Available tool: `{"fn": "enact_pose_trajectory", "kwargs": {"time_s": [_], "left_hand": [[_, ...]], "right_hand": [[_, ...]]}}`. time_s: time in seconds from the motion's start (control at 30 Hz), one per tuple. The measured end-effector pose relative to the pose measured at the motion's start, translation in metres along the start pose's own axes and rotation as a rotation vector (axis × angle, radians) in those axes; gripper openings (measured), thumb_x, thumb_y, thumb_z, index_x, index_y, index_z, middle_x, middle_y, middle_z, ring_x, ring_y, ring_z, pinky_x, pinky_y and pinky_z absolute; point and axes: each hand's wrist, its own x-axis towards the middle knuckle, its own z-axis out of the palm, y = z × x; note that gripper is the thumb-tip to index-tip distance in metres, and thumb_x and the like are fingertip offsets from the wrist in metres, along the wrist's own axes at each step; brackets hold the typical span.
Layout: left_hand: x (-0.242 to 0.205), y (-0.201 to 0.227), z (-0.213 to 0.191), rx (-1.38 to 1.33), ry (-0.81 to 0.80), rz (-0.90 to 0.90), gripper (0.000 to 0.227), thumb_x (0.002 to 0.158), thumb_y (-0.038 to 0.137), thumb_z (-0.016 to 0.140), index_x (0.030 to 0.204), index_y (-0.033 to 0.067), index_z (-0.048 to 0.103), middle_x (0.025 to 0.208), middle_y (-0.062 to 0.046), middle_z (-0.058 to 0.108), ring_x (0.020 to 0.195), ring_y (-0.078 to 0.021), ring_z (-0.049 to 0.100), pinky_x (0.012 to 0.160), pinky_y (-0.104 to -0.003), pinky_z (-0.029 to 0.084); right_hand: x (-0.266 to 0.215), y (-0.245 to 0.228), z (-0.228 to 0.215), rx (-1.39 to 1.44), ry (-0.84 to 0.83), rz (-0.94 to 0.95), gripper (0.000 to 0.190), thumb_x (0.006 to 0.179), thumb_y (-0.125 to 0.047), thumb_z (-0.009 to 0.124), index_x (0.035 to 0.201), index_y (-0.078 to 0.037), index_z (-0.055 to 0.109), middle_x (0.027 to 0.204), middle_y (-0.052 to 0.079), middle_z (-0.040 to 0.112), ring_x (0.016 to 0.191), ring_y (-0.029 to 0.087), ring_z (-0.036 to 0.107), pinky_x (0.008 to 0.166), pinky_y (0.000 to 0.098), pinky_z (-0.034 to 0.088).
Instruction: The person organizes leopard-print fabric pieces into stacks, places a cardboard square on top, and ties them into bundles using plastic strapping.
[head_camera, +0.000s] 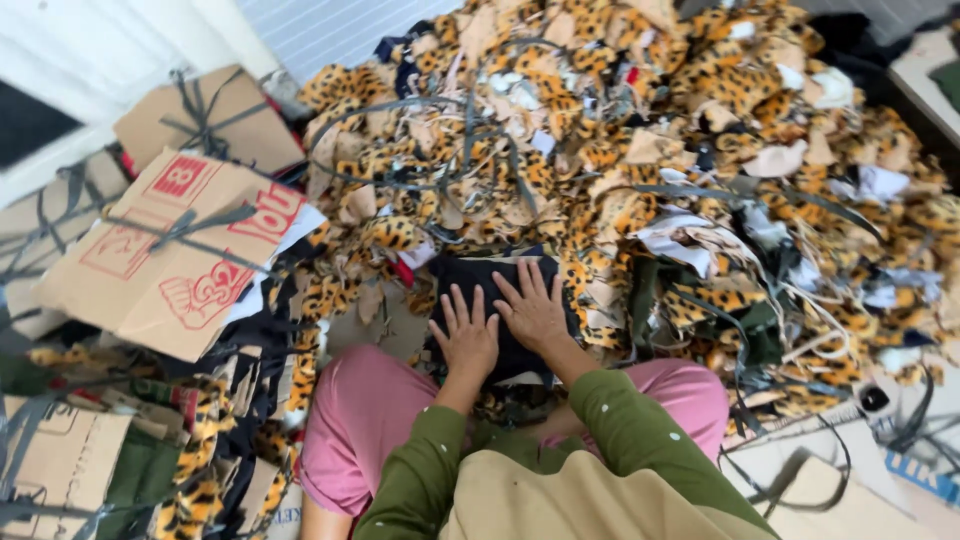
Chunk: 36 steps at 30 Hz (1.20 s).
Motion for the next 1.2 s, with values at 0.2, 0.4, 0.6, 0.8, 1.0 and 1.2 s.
{"fn": "enact_pose_trajectory", "kwargs": {"time_s": [0.2,0.4,0.6,0.8,1.0,1.2], "left_hand": [[-0.021,0.032,-0.009,0.095,0.057,0.035,0.064,0.107,0.049,0.027,0.164,0.0290,0.006,0.171,-0.014,-0.004,0.156,-0.0354,-0.007,0.117,-0.071,0.000],[-0.034,0.131,-0.019,0.019,-0.025,0.300,0.063,0.107,0.044,0.026,0.164,0.0266,0.006,0.171,-0.012,-0.007,0.157,-0.0336,-0.010,0.117,-0.069,-0.003],[-0.025,0.208,0.018,-0.110,-0.111,0.481,0.065,0.108,0.044,0.027,0.164,0.0267,0.000,0.170,-0.011,-0.018,0.155,-0.0343,-0.018,0.116,-0.070,-0.006],[-0.010,0.204,0.087,-0.047,0.220,0.475,0.061,0.109,0.045,0.028,0.164,0.0255,0.013,0.171,-0.012,-0.001,0.156,-0.0308,-0.003,0.118,-0.065,0.001],[0.012,0.200,0.124,0.060,0.377,0.459,0.064,0.107,0.052,0.028,0.163,0.0214,0.017,0.172,-0.010,0.002,0.157,-0.0291,-0.001,0.118,-0.066,0.004],[0.024,0.234,0.131,-0.176,0.265,0.565,0.067,0.107,0.056,0.027,0.164,0.0221,0.016,0.172,-0.008,-0.001,0.157,-0.0278,-0.002,0.116,-0.068,0.001]], "right_hand": [[-0.037,0.022,-0.015,0.126,0.258,-0.067,0.054,0.108,-0.051,0.038,0.160,-0.041,0.031,0.173,0.008,0.011,0.158,0.029,0.009,0.121,0.0644,0.009],[-0.061,0.125,-0.006,-0.063,0.574,0.025,0.050,0.103,-0.036,0.053,0.152,-0.026,0.049,0.166,0.015,0.031,0.155,0.034,0.025,0.115,0.0679,0.028],[-0.092,0.213,-0.058,-0.076,0.515,0.365,0.053,0.105,-0.045,0.049,0.154,-0.029,0.043,0.170,0.015,0.022,0.158,0.034,0.016,0.117,0.0731,0.020],[-0.093,0.232,-0.059,0.062,0.010,0.670,0.069,0.104,-0.065,0.028,0.164,-0.034,0.013,0.173,0.012,0.005,0.159,0.031,-0.002,0.122,0.0698,0.001],[-0.092,0.221,-0.016,0.008,0.305,0.502,0.045,0.105,-0.061,0.039,0.138,-0.038,0.060,0.161,0.008,0.042,0.151,0.031,0.034,0.118,0.0724,0.017],[-0.082,0.282,-0.064,-0.120,0.776,0.500,0.023,0.097,-0.023,0.059,0.118,-0.020,0.068,0.148,0.005,0.054,0.127,0.029,0.054,0.091,0.0505,0.052]]}}
